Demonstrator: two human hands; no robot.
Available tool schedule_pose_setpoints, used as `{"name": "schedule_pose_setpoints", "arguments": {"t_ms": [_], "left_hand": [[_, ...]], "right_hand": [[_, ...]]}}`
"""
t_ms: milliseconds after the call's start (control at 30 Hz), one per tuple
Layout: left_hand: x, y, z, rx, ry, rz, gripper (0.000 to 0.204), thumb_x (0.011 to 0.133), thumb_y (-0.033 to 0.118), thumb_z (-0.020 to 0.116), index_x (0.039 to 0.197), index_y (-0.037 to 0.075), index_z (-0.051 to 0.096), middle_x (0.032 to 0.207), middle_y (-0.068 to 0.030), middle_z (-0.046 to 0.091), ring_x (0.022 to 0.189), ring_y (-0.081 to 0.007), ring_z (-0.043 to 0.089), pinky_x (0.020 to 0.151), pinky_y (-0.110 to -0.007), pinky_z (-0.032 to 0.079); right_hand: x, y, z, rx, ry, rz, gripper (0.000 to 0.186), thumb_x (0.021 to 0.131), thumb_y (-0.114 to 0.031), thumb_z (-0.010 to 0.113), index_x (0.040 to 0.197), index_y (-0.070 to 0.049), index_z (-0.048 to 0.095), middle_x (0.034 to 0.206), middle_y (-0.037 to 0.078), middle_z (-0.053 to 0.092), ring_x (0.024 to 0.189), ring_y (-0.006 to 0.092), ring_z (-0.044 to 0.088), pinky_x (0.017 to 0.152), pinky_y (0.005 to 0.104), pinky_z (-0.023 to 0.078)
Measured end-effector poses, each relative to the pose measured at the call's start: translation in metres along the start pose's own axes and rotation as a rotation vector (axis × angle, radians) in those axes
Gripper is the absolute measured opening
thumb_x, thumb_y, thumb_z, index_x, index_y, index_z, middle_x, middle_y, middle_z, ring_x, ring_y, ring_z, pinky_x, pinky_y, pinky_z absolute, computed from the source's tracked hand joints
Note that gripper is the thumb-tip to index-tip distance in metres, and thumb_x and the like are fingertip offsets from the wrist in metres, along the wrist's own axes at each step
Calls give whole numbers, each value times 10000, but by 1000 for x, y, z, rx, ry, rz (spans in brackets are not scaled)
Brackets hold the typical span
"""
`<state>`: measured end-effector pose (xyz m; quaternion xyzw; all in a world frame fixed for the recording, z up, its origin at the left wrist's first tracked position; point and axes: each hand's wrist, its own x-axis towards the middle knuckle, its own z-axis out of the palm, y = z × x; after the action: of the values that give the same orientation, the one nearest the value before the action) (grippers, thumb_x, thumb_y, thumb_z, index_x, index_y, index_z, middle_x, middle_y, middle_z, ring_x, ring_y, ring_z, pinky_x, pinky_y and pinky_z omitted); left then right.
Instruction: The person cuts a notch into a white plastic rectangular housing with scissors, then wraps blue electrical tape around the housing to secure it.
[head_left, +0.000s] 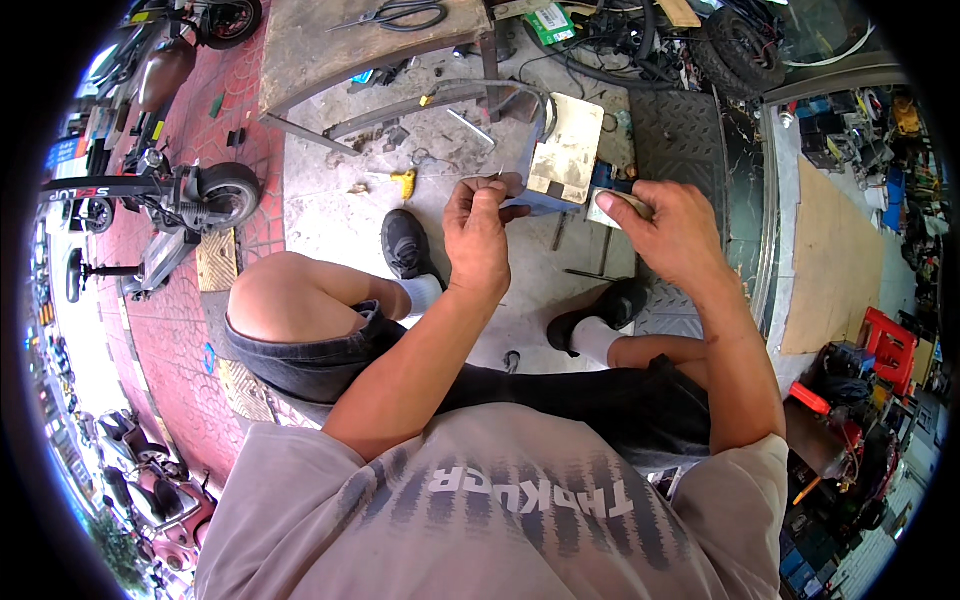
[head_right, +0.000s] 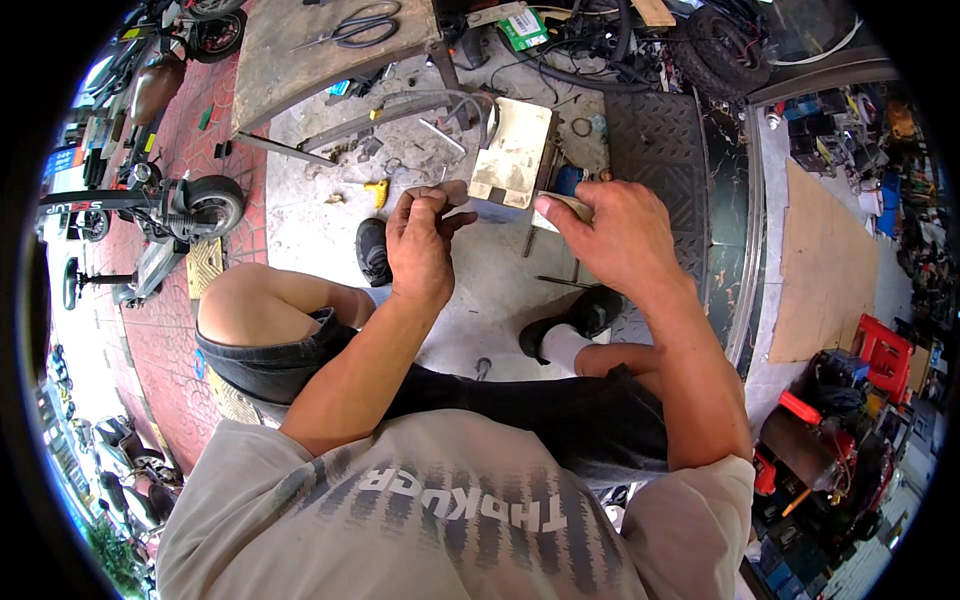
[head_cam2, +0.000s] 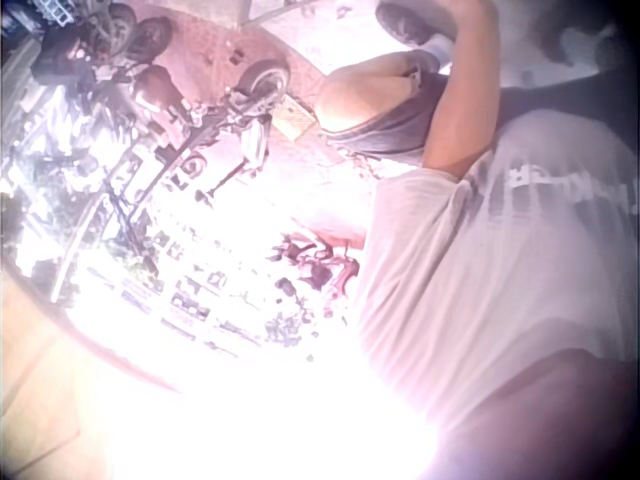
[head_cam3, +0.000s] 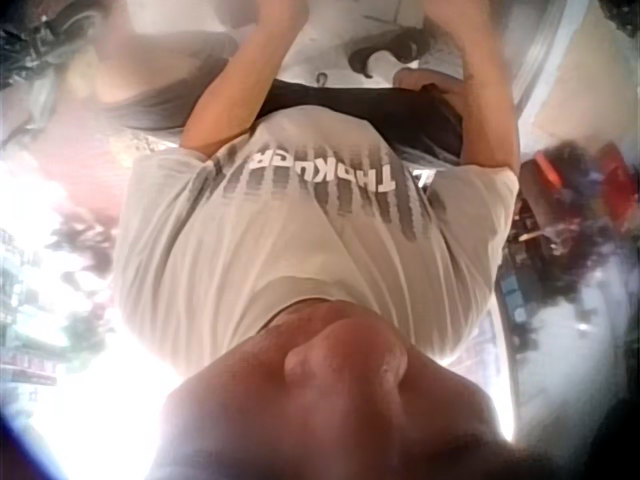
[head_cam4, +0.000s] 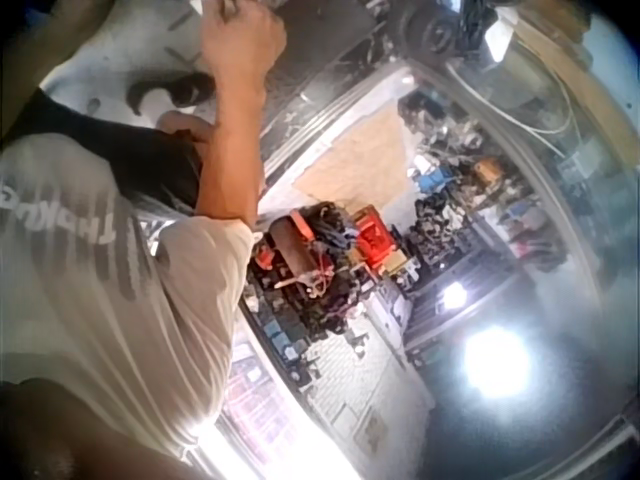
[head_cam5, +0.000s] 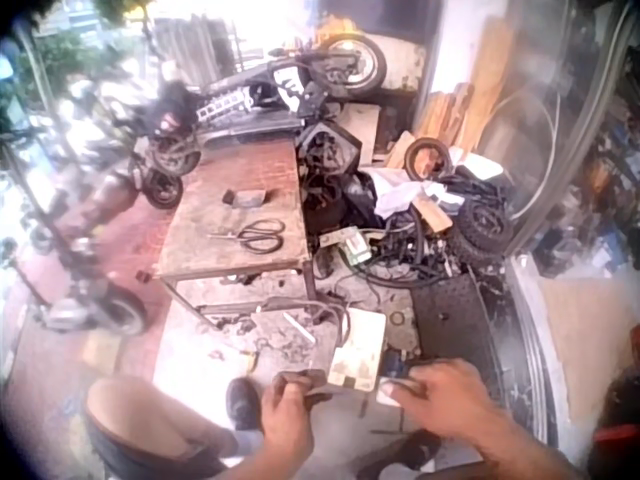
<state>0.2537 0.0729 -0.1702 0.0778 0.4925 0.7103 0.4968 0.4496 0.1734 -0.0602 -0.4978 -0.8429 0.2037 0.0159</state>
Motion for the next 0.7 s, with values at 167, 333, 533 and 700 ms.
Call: {"name": "schedule_pose_setpoints", "arguments": {"t_ms": [167,333,533,700], "left_hand": [[1,-2,-2,-16,1,2,109,1020,122,575,1064,25,594,1163,-163,728,1042,-248,690,912,-444,603],[1,-5,-3,-20,9,11,129,1017,144,571,1046,27,616,1151,-160,723,1039,-247,680,884,-435,606],[1,-6,-4,-18,3,-3,126,1022,116,573,1079,9,608,1160,-159,716,1055,-254,691,916,-450,613],[-1,-3,0,-13,20,4,116,1015,131,564,1015,35,628,1127,-138,727,1039,-232,678,880,-421,608]], "right_hand": [[0,-1,3,-34,38,-21,620,965,-579,691,789,14,729,771,258,685,806,471,692,742,557,528],[2,-1,5,-43,11,-4,610,964,-574,693,798,11,737,779,255,690,812,469,696,735,556,532],[2,-4,0,-41,20,-1,571,960,-560,706,831,-7,761,723,229,690,769,458,701,730,548,537],[2,-4,0,-34,4,2,572,965,-560,702,820,-10,758,699,229,680,761,460,699,727,544,537]]}}
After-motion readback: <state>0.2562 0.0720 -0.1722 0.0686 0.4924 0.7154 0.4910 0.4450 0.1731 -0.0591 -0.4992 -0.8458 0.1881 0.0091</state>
